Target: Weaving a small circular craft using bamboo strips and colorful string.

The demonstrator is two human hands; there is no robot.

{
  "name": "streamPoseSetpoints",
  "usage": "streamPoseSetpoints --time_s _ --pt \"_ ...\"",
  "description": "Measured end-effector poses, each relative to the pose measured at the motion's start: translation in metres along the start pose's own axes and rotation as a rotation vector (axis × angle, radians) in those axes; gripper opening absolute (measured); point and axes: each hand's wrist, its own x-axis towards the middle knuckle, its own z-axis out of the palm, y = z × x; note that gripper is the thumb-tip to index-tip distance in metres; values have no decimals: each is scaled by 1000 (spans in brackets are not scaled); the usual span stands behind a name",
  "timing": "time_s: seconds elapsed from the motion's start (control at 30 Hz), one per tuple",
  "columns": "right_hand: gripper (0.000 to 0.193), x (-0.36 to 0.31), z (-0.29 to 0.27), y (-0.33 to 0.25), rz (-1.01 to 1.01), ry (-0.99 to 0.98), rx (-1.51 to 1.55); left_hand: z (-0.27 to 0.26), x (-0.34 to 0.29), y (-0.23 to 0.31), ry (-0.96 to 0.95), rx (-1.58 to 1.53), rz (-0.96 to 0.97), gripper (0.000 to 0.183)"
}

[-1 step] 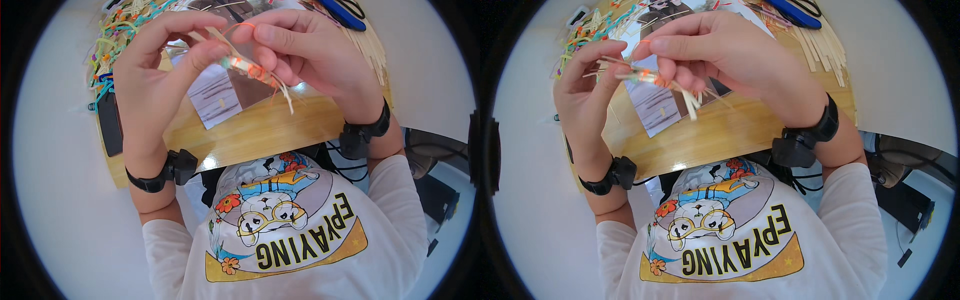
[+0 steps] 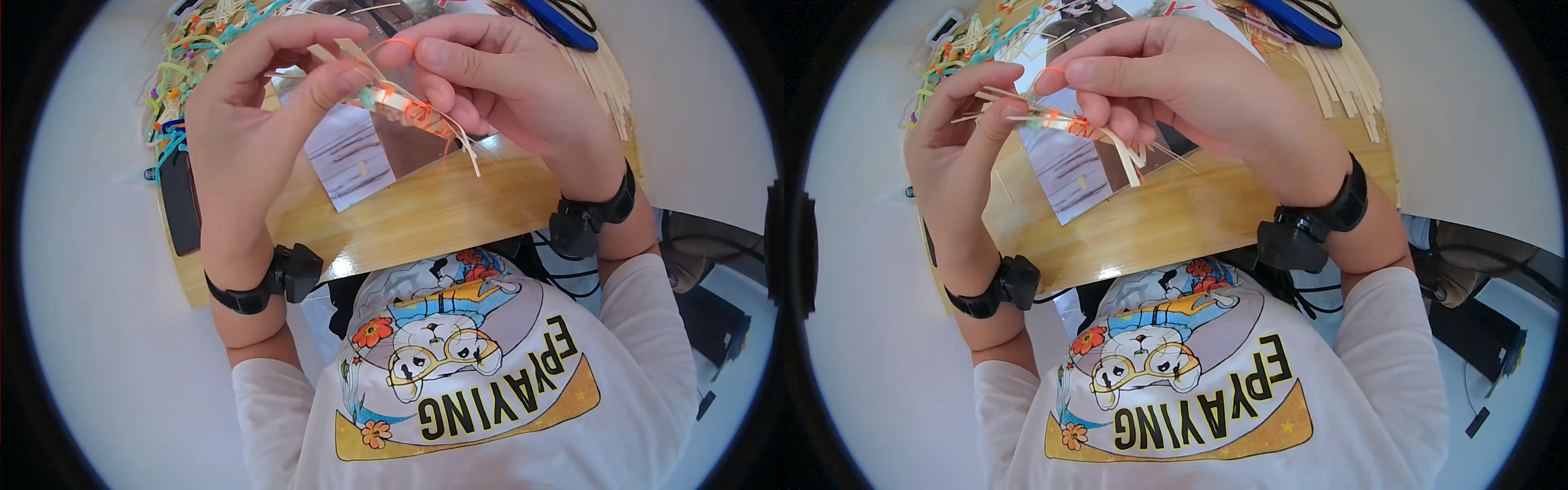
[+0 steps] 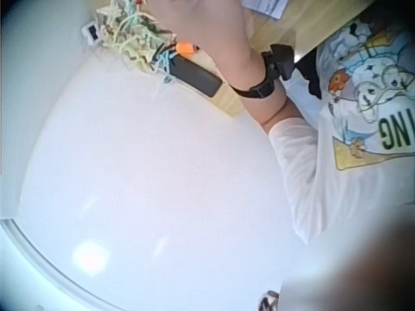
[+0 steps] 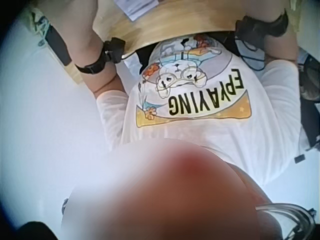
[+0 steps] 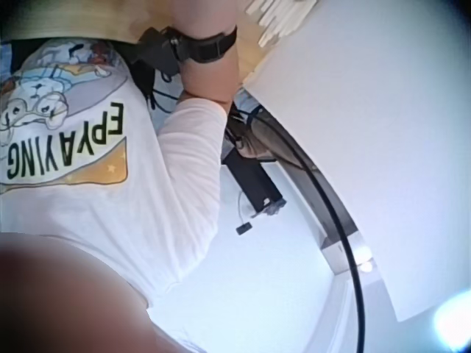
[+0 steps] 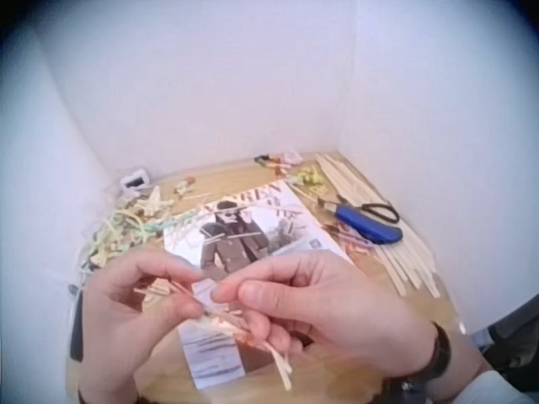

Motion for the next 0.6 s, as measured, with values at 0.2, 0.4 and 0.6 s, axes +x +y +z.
streamPoseSetpoints --time_s 0.2,0.4,0.6 --pt "24 -1 19 -13 68 270 24 -6 3 -3 110 -31 -225 23" --pt "20 -1 -4 2 113 256 81 0 25 -1 -48 2 -366 22" --pt "25 9 -22 29 -35 218 -199 8 19 -36 -77 -16 -459 29"
